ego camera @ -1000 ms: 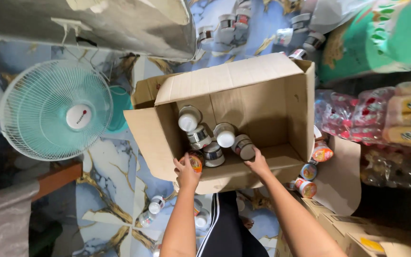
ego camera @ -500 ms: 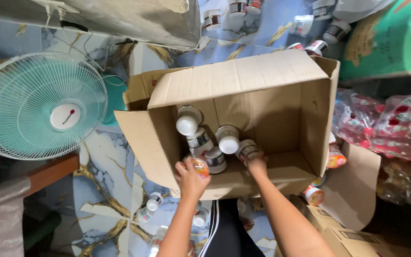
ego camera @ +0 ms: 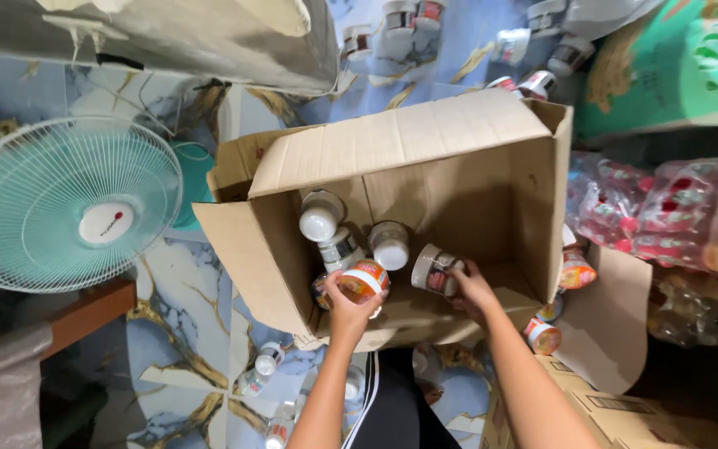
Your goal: Organizes and packs cup noodles into a cardboard box.
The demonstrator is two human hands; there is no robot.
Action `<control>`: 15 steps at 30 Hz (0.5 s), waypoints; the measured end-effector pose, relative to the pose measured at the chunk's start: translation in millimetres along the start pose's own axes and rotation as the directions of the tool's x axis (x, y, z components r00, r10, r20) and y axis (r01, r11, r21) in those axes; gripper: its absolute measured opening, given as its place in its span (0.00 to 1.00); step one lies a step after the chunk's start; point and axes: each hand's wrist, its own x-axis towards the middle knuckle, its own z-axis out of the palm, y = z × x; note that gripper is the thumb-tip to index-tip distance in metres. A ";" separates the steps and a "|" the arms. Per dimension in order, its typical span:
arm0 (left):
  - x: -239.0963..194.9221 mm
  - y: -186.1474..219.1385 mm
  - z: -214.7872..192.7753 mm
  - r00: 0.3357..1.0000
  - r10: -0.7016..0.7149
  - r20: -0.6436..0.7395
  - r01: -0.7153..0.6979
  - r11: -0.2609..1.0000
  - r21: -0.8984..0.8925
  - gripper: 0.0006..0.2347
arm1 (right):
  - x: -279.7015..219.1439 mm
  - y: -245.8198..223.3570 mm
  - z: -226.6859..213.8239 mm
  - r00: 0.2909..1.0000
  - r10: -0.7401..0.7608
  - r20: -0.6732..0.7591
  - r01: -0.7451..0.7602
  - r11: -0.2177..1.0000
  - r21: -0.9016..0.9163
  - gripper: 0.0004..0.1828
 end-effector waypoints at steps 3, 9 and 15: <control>-1.0 26.2 -10.0 0.997 -0.013 0.082 0.015 1.000 -0.027 0.43 | -49.8 -32.5 -35.8 0.947 0.045 0.319 -0.115 0.972 0.204 0.39; -28.1 115.6 -45.5 0.950 0.060 0.307 -0.019 0.991 -0.135 0.40 | -119.0 -66.6 -78.0 0.829 -0.336 0.446 -0.040 0.761 0.647 0.32; -84.8 207.6 -91.1 0.804 0.024 0.594 0.268 0.878 -0.398 0.39 | -163.7 -71.5 -114.9 0.085 -0.886 0.455 -0.462 0.370 0.806 0.16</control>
